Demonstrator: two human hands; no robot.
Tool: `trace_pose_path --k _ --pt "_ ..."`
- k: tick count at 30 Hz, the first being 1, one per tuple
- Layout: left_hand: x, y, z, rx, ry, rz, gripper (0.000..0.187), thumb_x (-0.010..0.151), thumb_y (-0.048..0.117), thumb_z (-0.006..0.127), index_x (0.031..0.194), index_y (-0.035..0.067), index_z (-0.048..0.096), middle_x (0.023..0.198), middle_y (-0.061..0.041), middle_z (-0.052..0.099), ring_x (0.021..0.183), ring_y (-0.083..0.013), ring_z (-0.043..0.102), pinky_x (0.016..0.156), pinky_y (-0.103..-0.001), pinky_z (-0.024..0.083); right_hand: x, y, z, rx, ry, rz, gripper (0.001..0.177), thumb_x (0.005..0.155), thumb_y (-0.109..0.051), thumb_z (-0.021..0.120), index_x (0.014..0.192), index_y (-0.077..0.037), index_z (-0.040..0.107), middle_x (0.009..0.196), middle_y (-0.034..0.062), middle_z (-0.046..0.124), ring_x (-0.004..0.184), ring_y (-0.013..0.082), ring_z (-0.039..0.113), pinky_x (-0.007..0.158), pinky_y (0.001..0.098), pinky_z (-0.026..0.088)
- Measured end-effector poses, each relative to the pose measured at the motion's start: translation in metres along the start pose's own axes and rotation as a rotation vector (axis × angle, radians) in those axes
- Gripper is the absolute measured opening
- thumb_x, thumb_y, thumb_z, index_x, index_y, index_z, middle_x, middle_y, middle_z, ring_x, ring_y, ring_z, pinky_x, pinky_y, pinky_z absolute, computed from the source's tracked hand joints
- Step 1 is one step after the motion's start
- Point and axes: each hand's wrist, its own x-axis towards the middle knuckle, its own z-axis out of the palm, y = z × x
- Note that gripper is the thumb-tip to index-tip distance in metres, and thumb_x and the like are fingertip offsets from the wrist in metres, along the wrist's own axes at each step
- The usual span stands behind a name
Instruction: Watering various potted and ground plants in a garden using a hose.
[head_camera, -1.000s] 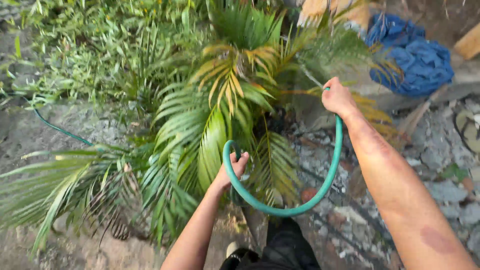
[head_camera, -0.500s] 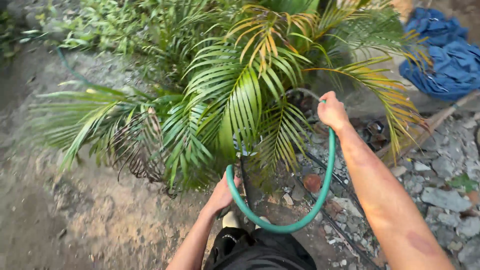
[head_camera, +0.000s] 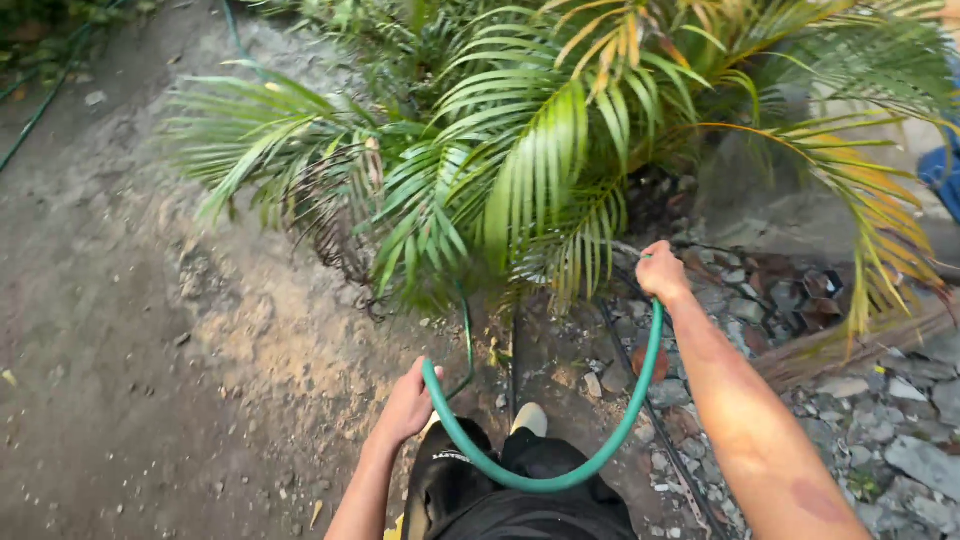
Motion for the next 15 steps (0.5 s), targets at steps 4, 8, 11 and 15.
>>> trace_pose_path --k 4,8,11,15 --pt "-0.014 -0.029 -0.030 -0.072 0.122 -0.016 0.028 0.103 0.034 0.057 0.099 0.006 0.049 0.076 -0.010 0.060 0.072 -0.0225 0.058 0.071 -0.038 0.050 0.005 -0.023 0.013 0.035 0.216 -0.160 0.030 0.096 -0.024 0.060 0.121 -0.008 0.059 0.095 0.0269 0.072 0.088 0.0463 0.068 0.081 0.0553 0.054" --pt "-0.015 -0.056 -0.083 -0.244 0.167 0.076 0.024 0.091 0.017 0.064 0.110 0.010 0.050 0.084 -0.010 0.057 0.075 -0.0204 0.056 0.066 -0.039 0.051 -0.033 -0.128 -0.015 0.211 0.137 0.000 0.028 0.096 -0.021 0.054 0.122 -0.010 0.056 0.092 0.0248 0.072 0.067 0.0412 0.070 0.065 0.0515 0.057" --pt "-0.010 -0.085 -0.140 -0.253 0.232 0.053 0.031 0.091 0.005 0.050 0.121 0.014 0.052 0.086 -0.013 0.054 0.076 -0.0210 0.055 0.066 -0.038 0.050 -0.021 -0.180 -0.004 0.252 0.260 -0.146 0.025 0.096 -0.019 0.059 0.118 -0.008 0.057 0.090 0.0226 0.070 0.059 0.0348 0.068 0.054 0.0475 0.056" --pt "-0.009 -0.124 -0.246 -0.120 0.263 0.103 0.017 0.095 0.007 0.051 0.112 0.009 0.051 0.080 -0.007 0.063 0.074 -0.0218 0.062 0.068 -0.037 0.051 -0.007 -0.270 0.014 0.320 0.290 -0.149 0.025 0.096 -0.016 0.058 0.118 -0.005 0.054 0.088 0.0215 0.067 0.057 0.0338 0.066 0.051 0.0477 0.055"
